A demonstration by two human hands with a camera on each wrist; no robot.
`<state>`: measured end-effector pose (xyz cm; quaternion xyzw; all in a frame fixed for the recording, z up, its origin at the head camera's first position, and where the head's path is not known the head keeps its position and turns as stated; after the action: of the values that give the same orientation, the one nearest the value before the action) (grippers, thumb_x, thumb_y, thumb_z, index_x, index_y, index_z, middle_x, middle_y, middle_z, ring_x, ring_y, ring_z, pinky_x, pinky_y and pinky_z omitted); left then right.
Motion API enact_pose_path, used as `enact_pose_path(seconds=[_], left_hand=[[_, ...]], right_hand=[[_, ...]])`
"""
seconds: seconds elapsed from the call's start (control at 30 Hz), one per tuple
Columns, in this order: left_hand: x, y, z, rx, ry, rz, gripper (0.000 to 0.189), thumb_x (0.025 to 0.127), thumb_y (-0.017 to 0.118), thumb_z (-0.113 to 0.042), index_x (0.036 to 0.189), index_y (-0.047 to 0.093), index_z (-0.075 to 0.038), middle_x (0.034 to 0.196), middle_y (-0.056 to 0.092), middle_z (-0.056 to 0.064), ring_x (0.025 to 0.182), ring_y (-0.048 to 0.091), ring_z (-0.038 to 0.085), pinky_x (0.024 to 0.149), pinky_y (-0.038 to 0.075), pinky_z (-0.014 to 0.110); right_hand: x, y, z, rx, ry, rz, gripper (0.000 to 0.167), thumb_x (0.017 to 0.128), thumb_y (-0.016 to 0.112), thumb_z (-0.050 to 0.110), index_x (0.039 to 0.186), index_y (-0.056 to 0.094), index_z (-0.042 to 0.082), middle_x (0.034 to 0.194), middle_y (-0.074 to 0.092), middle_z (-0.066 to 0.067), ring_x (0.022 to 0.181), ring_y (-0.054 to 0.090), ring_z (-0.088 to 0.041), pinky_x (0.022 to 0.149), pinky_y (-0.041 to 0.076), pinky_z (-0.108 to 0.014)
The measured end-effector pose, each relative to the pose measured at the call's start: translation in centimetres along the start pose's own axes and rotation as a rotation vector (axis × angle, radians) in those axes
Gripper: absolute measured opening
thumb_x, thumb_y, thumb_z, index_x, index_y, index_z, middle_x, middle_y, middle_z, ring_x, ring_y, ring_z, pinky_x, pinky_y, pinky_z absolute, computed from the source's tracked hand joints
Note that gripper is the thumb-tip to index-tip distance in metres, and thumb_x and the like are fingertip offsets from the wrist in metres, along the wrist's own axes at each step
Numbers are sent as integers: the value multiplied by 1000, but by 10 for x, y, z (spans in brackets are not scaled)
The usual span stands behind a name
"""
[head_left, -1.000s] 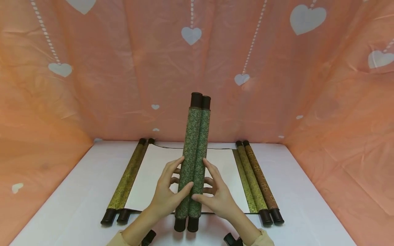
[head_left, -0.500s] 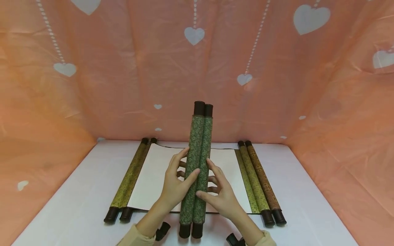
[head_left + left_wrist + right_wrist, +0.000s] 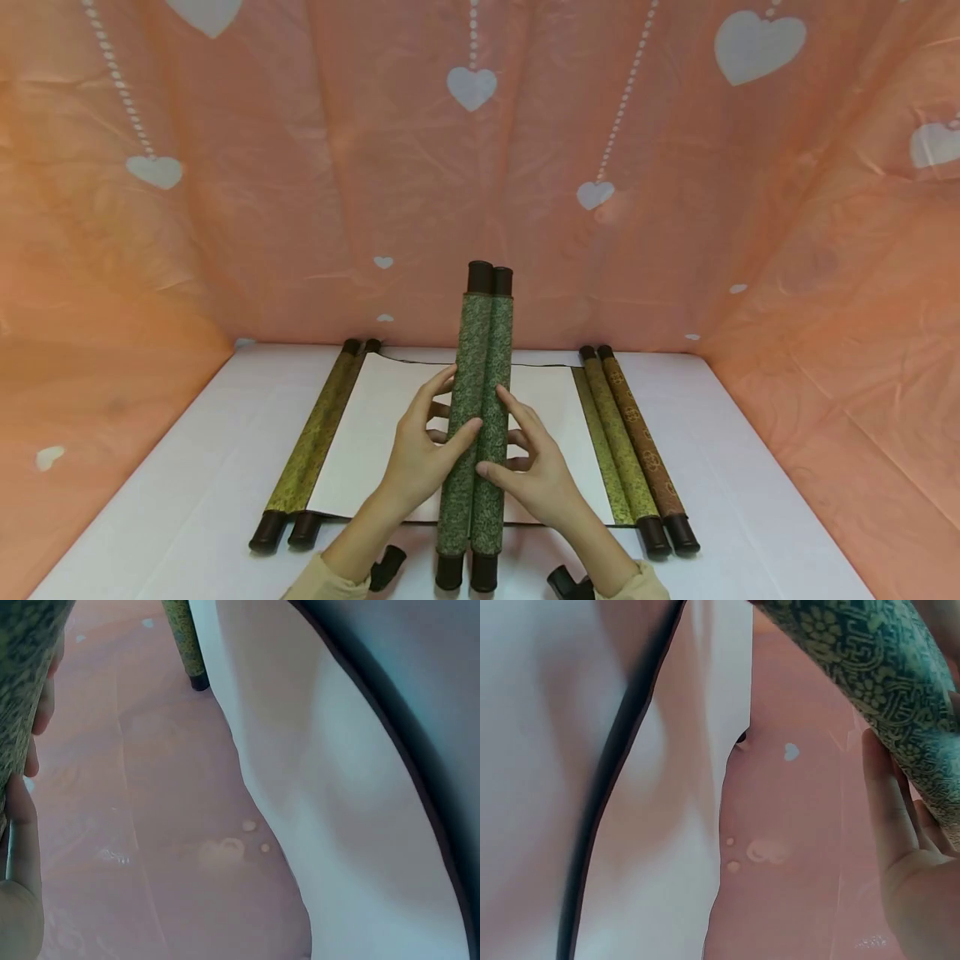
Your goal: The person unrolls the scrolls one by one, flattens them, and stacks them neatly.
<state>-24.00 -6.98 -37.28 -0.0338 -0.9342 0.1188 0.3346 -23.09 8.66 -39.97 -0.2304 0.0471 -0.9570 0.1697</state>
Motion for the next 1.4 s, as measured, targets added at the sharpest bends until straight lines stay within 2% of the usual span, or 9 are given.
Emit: enact_pose_path(seconds=[0.23,0.43,0.53,0.67,0.93,1.03,1.13,1.3,1.4], left_hand=[[3,-3,4,-24,-16,33,75,96,73,-1,161,36,-16,140,56,24,96,69,28,68,61,31],[4,-4,6,-32,-15,52,76,98,68,1,163,32,-17,140,55,26,97,69,29,64,60,29],[3,-3,6,-27,-6,65,74,99,64,3,163,33,-18,144,52,26,98,68,35,60,58,29],[3,-3,5,0,-4,87,70,99,56,6,162,39,-19,149,47,22,104,62,42,60,55,29],[5,-5,4,67,-33,114,63,96,49,7,154,53,-18,139,50,13,79,43,15,57,47,27],[4,-5,5,54,-32,114,59,99,53,4,154,53,-19,138,50,12,81,45,16,56,48,26],[4,-6,6,61,-21,110,54,101,63,-4,153,54,-19,140,51,13,91,51,20,55,49,26],[6,-7,7,146,4,94,67,90,83,-12,151,56,-20,142,55,11,109,57,24,64,51,27],[7,-9,6,184,4,80,71,86,86,-10,149,57,-22,142,58,7,99,55,20,66,48,28]], right_hand=[[1,-4,-2,31,32,21,99,90,75,-6,168,23,26,161,32,-18,118,65,-18,79,62,-38],[1,-8,-1,27,16,37,99,89,69,-12,168,22,26,167,23,-17,129,57,-44,76,61,-35],[1,-8,0,5,7,41,99,86,63,-15,167,24,26,168,22,-16,133,47,-52,66,57,-29],[2,-10,1,-32,-19,47,101,81,54,-18,167,27,26,163,28,-15,128,40,-48,57,46,-27],[1,-19,3,-92,-11,22,102,77,49,-19,165,31,28,163,31,-8,142,30,-27,92,38,-45],[1,-19,1,-63,-1,3,100,78,51,-18,165,32,27,164,31,-7,148,25,-25,101,34,-52],[0,-18,-3,-46,10,-10,91,88,61,-12,165,32,26,165,29,-8,144,33,-35,101,43,-52],[0,-22,-11,-135,45,-65,89,91,81,6,163,34,29,165,32,-8,135,49,-40,90,54,-39],[0,-26,-11,-202,42,-95,89,90,82,9,163,35,28,164,36,-9,133,51,-34,96,50,-40]])
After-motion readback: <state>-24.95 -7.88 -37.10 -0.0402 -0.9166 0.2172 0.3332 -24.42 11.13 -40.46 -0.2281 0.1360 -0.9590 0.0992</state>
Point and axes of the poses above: each hand's wrist, its own x-axis towards the middle knuckle, its own y-axis out of the palm, z = x × y, the point moved 8 cm from there along x, towards the middle knuckle
